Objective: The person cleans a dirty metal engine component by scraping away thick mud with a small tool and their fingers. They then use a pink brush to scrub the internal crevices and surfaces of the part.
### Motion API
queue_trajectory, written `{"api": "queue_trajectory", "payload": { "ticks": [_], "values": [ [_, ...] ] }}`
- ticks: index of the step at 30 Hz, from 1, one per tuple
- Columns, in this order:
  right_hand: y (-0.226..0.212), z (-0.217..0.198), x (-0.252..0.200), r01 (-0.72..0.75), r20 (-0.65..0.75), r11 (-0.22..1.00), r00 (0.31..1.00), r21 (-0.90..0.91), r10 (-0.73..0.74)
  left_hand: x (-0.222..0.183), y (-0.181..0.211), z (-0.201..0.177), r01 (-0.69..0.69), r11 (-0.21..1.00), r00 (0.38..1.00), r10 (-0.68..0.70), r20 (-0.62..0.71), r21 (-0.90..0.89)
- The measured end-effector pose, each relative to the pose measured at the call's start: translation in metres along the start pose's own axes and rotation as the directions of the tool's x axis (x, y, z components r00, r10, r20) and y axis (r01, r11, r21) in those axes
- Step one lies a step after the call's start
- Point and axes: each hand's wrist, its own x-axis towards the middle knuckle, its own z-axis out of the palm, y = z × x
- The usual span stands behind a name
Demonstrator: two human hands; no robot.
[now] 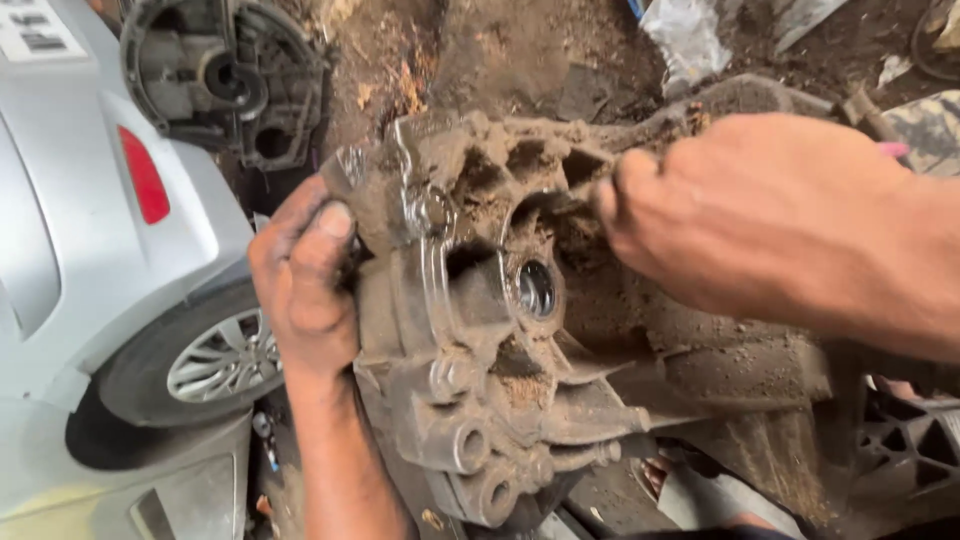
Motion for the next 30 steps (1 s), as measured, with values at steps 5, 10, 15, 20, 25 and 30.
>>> {"api": "queue_trajectory", "payload": {
  "ticks": [5,10,15,20,25,30],
  "values": [
    [0.0,-0.025,-0.007,0.028,0.146,0.998,0.989,-0.051,-0.02,0.006,0.004,-0.001,-0.036,0.999,0.999,0.036,0.011,-0.003],
    [-0.001,0.026,0.019,0.111,0.051,0.939,0.994,-0.324,-0.1,0.004,-0.005,-0.006,-0.022,0.999,1.0,0.021,-0.01,-0.041],
    [-0.01,0.043,0.017,0.085,-0.165,0.892,0.971,-0.444,-0.174,0.005,0.003,0.001,-0.016,0.999,1.0,0.015,-0.023,-0.041],
    [-0.014,0.035,0.014,0.038,-0.032,0.994,0.999,-0.106,-0.041,0.0,-0.006,-0.002,0.045,0.998,0.998,-0.047,-0.041,-0.047],
    [-0.018,0.018,0.008,-0.034,0.02,0.995,0.999,0.089,0.033,0.004,-0.001,-0.002,0.025,1.0,0.999,-0.026,-0.039,-0.018],
    [-0.021,0.038,0.017,-0.108,-0.001,0.984,0.994,0.139,0.11,0.003,-0.011,-0.006,0.027,0.999,0.998,-0.029,-0.049,-0.029]
  ]
}}
